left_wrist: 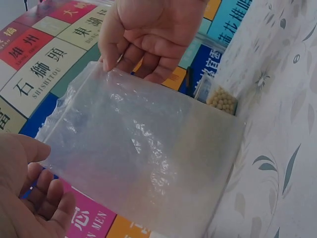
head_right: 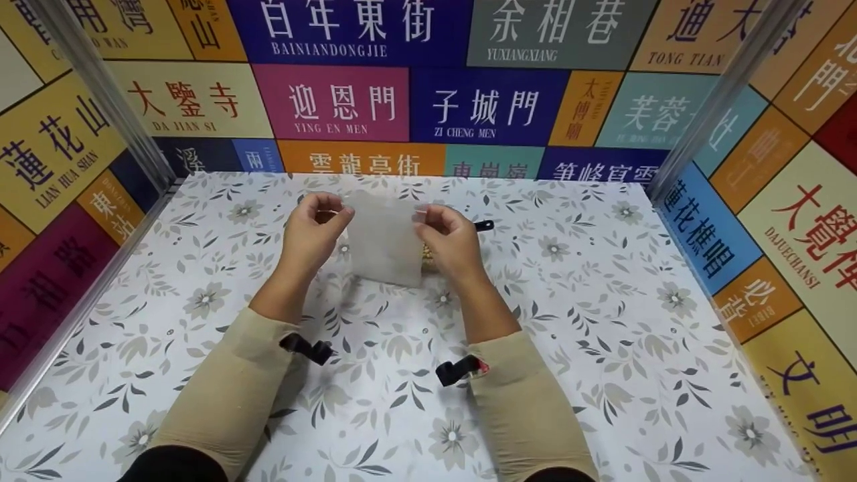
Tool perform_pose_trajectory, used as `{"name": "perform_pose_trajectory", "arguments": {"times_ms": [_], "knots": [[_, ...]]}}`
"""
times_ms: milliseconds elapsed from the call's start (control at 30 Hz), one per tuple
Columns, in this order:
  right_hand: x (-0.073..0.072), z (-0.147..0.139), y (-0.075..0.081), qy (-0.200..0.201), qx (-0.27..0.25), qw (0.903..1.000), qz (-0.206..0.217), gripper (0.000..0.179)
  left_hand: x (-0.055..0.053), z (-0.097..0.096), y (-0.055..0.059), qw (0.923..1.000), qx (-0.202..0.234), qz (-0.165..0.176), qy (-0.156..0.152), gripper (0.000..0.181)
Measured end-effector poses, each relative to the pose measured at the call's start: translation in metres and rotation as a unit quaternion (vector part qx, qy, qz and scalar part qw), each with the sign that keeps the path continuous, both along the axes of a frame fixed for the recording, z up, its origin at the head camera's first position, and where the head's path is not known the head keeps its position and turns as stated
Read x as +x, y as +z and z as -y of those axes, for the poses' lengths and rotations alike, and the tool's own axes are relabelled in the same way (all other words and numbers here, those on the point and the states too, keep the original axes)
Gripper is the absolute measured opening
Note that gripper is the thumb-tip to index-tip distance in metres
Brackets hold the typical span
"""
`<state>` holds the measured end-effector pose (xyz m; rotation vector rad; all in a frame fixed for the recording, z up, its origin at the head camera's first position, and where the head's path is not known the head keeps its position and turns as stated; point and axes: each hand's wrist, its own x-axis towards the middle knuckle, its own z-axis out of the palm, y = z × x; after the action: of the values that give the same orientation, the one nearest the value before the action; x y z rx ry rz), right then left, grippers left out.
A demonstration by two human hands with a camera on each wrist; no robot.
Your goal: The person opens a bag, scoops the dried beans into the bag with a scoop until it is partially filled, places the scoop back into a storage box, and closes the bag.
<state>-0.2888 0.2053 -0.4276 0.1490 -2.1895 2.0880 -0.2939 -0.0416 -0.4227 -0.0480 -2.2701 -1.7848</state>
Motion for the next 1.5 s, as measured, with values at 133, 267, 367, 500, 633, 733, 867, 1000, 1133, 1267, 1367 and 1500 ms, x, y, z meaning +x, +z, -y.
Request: {"name": "perform_pose_trajectory", "arguments": {"times_ms": [133,267,367,500,633,733,867,1000,1133,1267,1367,1500], "knots": [[0.003,0.003,0.003,0.022,-0.025,0.9993,-0.017,0.025,0.004,-0.002,0.004,0.9998,0.007,-0.017,0.010,0.029],[0.006,0.007,0.005,0.032,-0.037,0.9986,-0.023,0.025,0.007,-0.004,0.004,0.9992,0.000,-0.033,0.021,0.033],[0.009,0.010,0.007,0.031,-0.028,0.9989,-0.022,0.025,0.008,-0.006,0.004,0.9991,-0.008,-0.035,0.024,0.032],[0.011,0.013,0.008,0.026,-0.021,0.9992,-0.020,0.026,0.008,-0.007,0.002,0.9991,-0.009,-0.035,0.024,0.030],[0.012,0.016,0.008,0.032,-0.029,0.9988,-0.024,0.027,0.009,-0.009,0.003,0.9992,0.000,-0.039,0.011,0.026],[0.014,0.017,0.011,0.045,-0.047,0.9976,-0.021,0.027,0.011,-0.014,0.005,0.9994,0.011,-0.034,-0.005,0.026],[0.017,0.019,0.014,0.077,-0.099,0.9920,0.008,0.028,0.015,-0.021,0.006,0.9986,0.038,-0.016,-0.034,0.028],[0.017,0.021,0.019,0.097,-0.150,0.9830,0.043,0.042,0.017,-0.029,0.009,0.9940,0.090,0.004,-0.063,0.029],[0.013,0.026,0.022,0.099,-0.166,0.9795,0.057,0.050,0.016,-0.034,0.012,0.9868,0.144,0.007,-0.074,0.028],[0.010,0.033,0.025,0.087,-0.182,0.9774,0.062,0.047,0.014,-0.040,0.013,0.9826,0.171,0.008,-0.072,0.031],[0.007,0.041,0.027,0.068,-0.195,0.9760,0.068,0.042,0.013,-0.044,0.015,0.9807,0.183,0.010,-0.068,0.034],[0.003,0.049,0.028,0.040,-0.201,0.9756,0.080,0.039,0.012,-0.050,0.016,0.9777,0.201,0.017,-0.059,0.039]]}}
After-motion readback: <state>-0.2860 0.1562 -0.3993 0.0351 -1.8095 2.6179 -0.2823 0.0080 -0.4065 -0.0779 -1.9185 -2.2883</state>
